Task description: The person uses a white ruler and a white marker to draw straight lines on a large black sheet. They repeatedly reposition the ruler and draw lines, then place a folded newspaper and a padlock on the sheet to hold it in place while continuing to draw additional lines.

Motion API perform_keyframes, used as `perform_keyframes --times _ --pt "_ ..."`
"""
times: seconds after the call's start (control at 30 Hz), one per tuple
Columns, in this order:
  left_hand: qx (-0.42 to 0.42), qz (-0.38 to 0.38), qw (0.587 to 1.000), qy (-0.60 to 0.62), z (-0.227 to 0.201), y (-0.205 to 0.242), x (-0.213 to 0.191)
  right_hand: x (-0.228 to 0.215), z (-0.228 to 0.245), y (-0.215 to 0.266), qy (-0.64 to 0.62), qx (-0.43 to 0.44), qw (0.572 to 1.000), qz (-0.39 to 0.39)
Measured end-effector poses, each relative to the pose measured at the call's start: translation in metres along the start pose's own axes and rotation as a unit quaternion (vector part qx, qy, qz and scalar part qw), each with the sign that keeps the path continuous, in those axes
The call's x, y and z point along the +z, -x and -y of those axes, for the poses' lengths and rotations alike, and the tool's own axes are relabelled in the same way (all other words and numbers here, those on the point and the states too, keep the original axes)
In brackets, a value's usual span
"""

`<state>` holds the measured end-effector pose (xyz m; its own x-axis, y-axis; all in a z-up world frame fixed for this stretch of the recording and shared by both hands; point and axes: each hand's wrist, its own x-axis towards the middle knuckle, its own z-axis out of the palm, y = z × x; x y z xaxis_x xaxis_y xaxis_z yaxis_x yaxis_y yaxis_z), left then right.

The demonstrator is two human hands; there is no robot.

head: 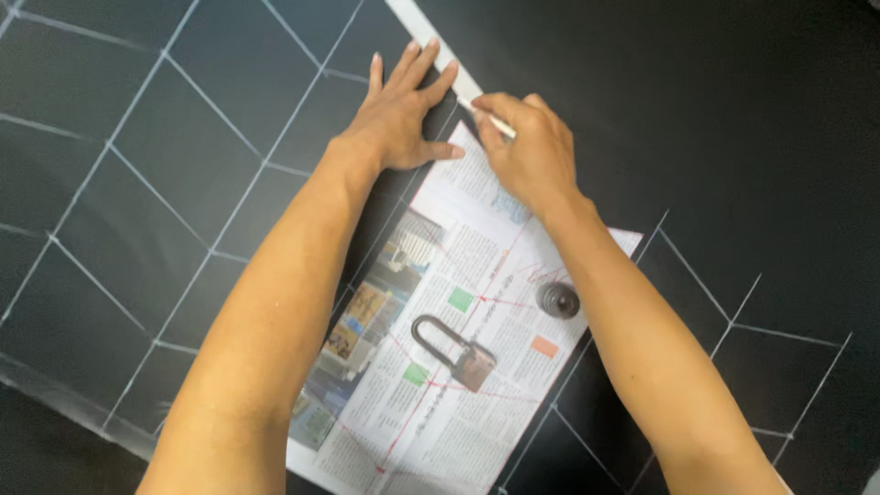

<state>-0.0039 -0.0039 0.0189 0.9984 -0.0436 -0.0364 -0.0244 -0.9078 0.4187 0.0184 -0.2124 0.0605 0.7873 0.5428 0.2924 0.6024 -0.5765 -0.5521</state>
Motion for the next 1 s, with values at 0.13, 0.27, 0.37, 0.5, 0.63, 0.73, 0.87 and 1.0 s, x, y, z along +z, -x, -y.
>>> perform_keyframes --times 0.13,0.27,0.37,0.5,0.63,0.73,0.87,1.0 --pt "-0.006 0.006 1.000 -0.011 -0.002 0.001 0.000 -0.017 -0.004 0.013 0.020 0.008 0.999 0.027" --pt "-0.008 0.005 1.000 -0.006 0.001 0.000 0.003 -0.063 -0.008 0.063 0.087 0.039 0.993 0.070" --pt "-0.004 0.003 1.000 -0.008 0.003 -0.002 0.001 -0.079 -0.008 0.089 0.102 0.080 0.988 0.080" --pt "0.008 0.004 1.000 -0.013 0.002 0.000 0.001 -0.081 -0.017 0.106 0.051 0.039 0.997 0.043" --pt "-0.012 0.016 0.999 -0.030 0.000 -0.004 -0.001 -0.103 -0.031 0.142 -0.023 0.061 0.998 -0.007" --pt "-0.020 0.032 0.997 -0.060 -0.005 -0.006 -0.001 -0.109 -0.038 0.190 0.083 0.118 0.988 -0.048" --pt "-0.035 0.068 0.989 -0.129 -0.023 -0.016 -0.008 -0.096 -0.051 0.239 0.186 0.119 0.968 -0.117" --pt "0.034 0.004 0.988 -0.149 -0.049 -0.011 -0.007 -0.088 -0.064 0.252 0.142 0.103 0.970 -0.167"
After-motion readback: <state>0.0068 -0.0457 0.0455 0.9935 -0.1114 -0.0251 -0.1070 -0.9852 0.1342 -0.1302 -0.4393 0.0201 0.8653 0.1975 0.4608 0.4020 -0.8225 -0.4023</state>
